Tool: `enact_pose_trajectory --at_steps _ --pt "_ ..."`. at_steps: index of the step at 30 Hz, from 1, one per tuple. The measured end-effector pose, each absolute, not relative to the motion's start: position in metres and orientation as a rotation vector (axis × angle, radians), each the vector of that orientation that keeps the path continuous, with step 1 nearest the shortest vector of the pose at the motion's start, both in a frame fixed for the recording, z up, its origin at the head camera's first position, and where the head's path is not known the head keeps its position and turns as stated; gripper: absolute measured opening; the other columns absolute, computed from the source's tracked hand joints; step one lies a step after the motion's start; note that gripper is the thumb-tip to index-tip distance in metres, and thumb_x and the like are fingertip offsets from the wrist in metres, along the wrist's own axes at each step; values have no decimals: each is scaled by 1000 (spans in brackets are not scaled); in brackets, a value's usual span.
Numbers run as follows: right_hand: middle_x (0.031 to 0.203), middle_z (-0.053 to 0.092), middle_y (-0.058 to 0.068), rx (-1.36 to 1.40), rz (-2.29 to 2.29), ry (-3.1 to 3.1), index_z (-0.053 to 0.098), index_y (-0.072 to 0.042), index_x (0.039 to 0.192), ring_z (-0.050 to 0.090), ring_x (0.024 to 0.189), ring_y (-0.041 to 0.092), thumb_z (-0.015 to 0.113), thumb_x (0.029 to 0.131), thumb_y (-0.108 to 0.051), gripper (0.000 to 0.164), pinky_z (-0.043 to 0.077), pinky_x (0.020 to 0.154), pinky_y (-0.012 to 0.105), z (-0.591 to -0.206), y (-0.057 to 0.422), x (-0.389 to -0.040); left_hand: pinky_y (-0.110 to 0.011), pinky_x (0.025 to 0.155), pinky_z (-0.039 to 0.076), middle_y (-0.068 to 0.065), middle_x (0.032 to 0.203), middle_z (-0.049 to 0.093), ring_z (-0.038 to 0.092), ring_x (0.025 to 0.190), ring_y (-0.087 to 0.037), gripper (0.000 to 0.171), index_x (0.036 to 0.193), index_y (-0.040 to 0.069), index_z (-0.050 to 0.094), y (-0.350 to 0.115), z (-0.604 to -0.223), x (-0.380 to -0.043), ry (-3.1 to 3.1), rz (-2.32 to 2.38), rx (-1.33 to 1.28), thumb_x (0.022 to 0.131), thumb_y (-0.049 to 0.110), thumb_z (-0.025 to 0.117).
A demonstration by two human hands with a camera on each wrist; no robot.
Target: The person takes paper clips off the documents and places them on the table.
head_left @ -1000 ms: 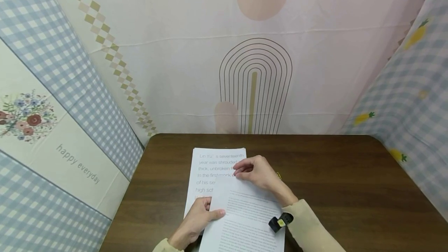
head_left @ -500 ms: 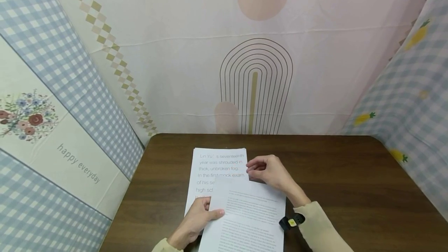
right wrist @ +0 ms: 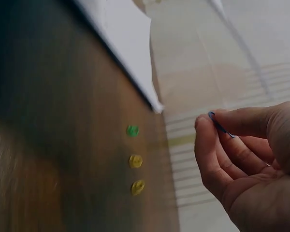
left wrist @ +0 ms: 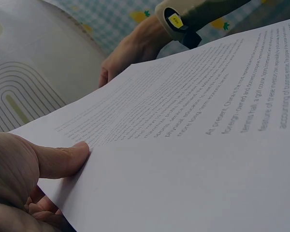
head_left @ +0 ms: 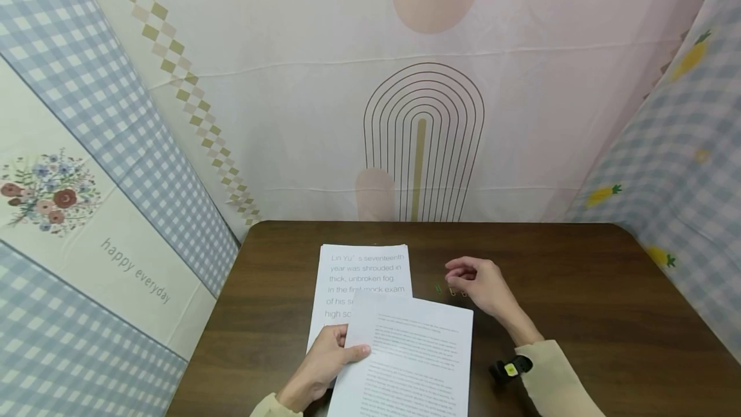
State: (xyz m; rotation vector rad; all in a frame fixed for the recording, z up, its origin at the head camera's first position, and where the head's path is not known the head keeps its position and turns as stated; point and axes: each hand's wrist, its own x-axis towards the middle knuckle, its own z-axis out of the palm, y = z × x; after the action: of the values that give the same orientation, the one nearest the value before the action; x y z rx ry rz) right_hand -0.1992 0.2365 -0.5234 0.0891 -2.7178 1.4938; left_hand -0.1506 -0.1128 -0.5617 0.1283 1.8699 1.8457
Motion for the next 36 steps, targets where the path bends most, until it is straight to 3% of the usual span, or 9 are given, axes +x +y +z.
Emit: enact_pose_trajectory --at_steps 7,12,17,25,36 --pt "104 79 19 -11 1577 -2703 72 10 125 79 89 21 73 101 0 26 69 78 33 -538 256 -198 -30 72 68 -10 94 81 80 79 -18 28 120 -14 69 -114 -563 -151 1883 1840 125 94 -3 74" --pt "106 81 20 -38 1565 -2736 74 8 121 78 90 19 74 100 0 22 68 77 30 -545 267 -196 -30 72 68 -10 93 81 80 79 -18 29 120 -14 69 -114 -563 -151 1889 1837 125 94 -3 74" --pt "105 81 14 -112 1459 -2805 75 2 120 75 89 16 76 98 1 22 62 74 22 -552 273 -196 -29 72 68 -10 93 82 80 79 -18 28 120 -14 69 -115 -562 -151 1885 1843 124 94 -3 74" --pt "98 79 11 -100 1359 -2881 74 2 116 71 83 17 76 95 3 21 59 68 23 -561 279 -201 -29 72 68 -10 93 81 80 79 -17 28 120 -14 69 -115 -562 -150 1878 1847 120 94 -3 74" --pt "94 79 4 -39 1145 -2926 75 -1 114 69 86 15 78 95 1 19 55 76 26 -562 281 -204 -28 71 67 -9 92 81 80 79 -17 27 119 -14 69 -115 -562 -150 1883 1843 113 94 -3 74"
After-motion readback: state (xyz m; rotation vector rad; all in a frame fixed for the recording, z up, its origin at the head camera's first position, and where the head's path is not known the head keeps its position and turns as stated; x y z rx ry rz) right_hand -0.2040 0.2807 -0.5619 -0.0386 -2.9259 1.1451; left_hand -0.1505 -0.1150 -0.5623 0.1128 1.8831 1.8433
